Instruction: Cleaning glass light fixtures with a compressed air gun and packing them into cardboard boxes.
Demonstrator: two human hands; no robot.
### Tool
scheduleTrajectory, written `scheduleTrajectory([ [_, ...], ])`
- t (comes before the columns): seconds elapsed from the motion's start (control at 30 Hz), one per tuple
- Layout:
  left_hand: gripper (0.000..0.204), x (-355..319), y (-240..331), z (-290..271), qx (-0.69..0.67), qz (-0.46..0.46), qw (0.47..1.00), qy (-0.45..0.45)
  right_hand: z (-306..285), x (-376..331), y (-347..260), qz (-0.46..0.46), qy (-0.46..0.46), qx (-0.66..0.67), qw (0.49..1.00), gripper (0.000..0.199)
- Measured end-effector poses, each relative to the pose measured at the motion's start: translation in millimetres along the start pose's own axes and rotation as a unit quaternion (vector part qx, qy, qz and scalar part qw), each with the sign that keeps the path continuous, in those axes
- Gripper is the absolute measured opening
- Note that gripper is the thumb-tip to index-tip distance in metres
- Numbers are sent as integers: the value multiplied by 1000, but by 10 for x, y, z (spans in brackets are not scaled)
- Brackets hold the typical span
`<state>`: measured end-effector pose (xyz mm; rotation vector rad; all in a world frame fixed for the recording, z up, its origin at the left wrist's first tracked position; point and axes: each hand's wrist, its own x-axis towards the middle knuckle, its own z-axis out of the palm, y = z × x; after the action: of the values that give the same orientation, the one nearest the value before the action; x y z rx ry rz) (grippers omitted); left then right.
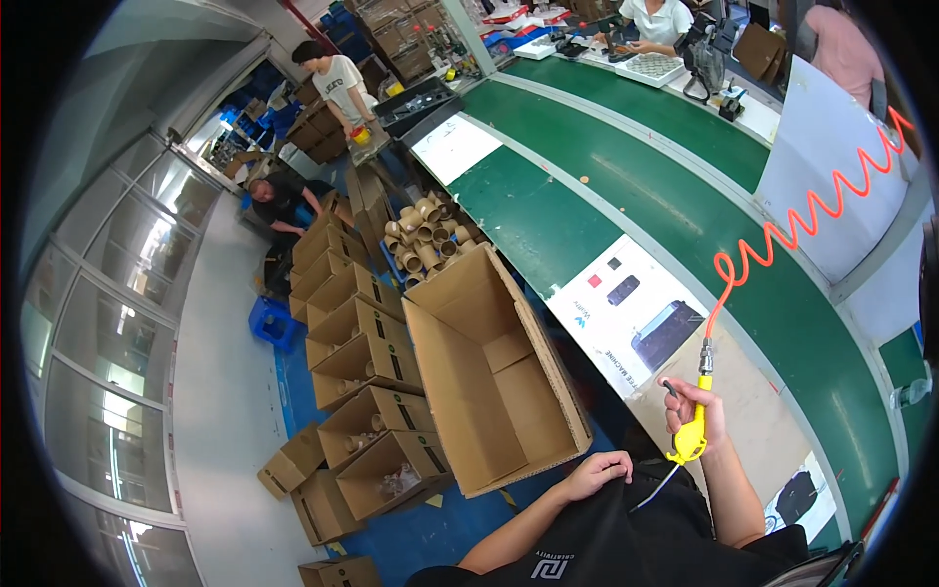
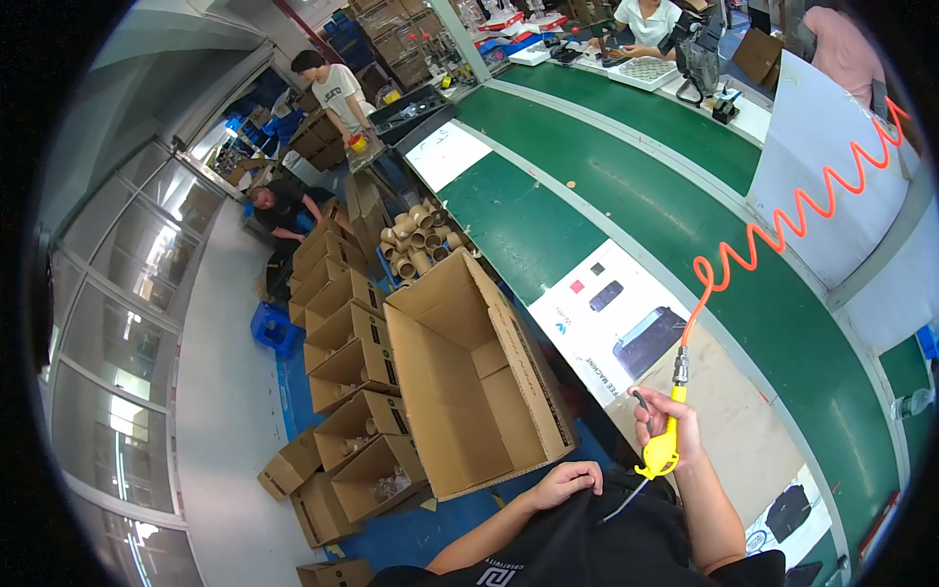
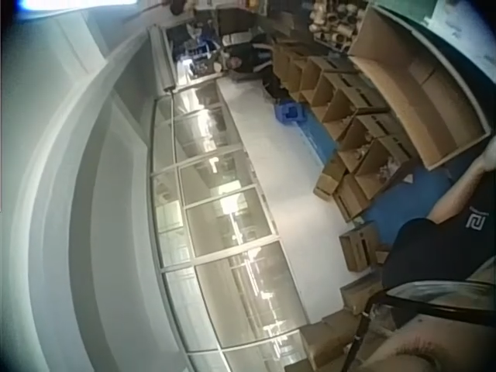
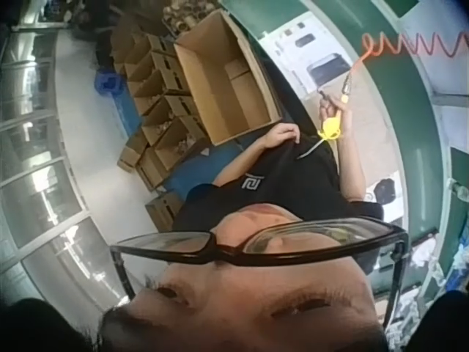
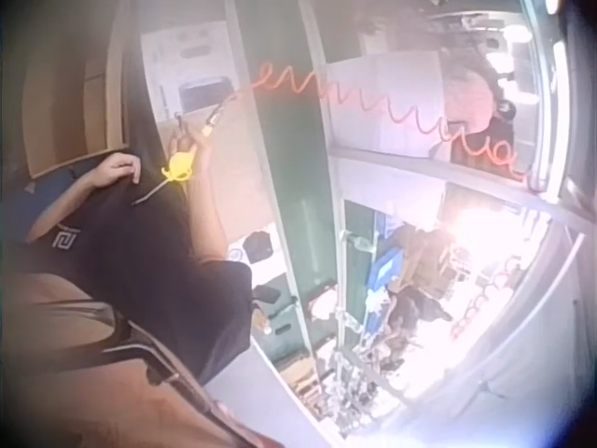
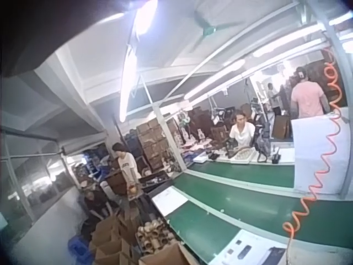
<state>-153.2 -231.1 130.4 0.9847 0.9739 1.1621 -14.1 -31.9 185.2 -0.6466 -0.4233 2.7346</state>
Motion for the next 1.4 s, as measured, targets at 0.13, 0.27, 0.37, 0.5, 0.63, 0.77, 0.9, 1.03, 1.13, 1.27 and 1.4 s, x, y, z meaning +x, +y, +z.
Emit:
scheduleTrajectory([
  [0.13,21,-8,-17,-3,7,-1,1000,-4,2,30,16,-40,30,-66,997,39],
  [0.27,21,-26,-54,28,3,0,1000,-6,11,25,60,-64,51,-91,993,38],
  [0.37,19,-10,-42,51,3,-3,1000,-2,-7,42,75,-70,78,-91,990,38],
  [0.5,17,-41,-11,71,13,-25,1000,8,3,3,98,-53,26,-24,998,40],
  [0.63,17,-24,33,65,-4,-12,1000,14,10,-11,57,-21,2,46,999,42],
  [0.77,17,1,34,73,21,-17,1000,12,42,-51,43,0,7,107,994,43],
  [0.9,19,-6,48,95,13,-18,1000,14,16,-88,40,-9,-35,117,992,44],
  [1.03,22,-36,28,103,21,-18,999,20,-12,-85,51,-7,-58,105,993,44],
  [1.13,25,-48,32,121,16,-19,999,22,-19,-68,76,-15,-27,60,998,43],
  [1.27,26,-66,17,129,20,-17,999,27,-58,-40,129,-29,-5,39,999,43],
  [1.4,26,-73,40,160,14,-15,999,36,-91,-25,157,-35,2,29,999,44],
])
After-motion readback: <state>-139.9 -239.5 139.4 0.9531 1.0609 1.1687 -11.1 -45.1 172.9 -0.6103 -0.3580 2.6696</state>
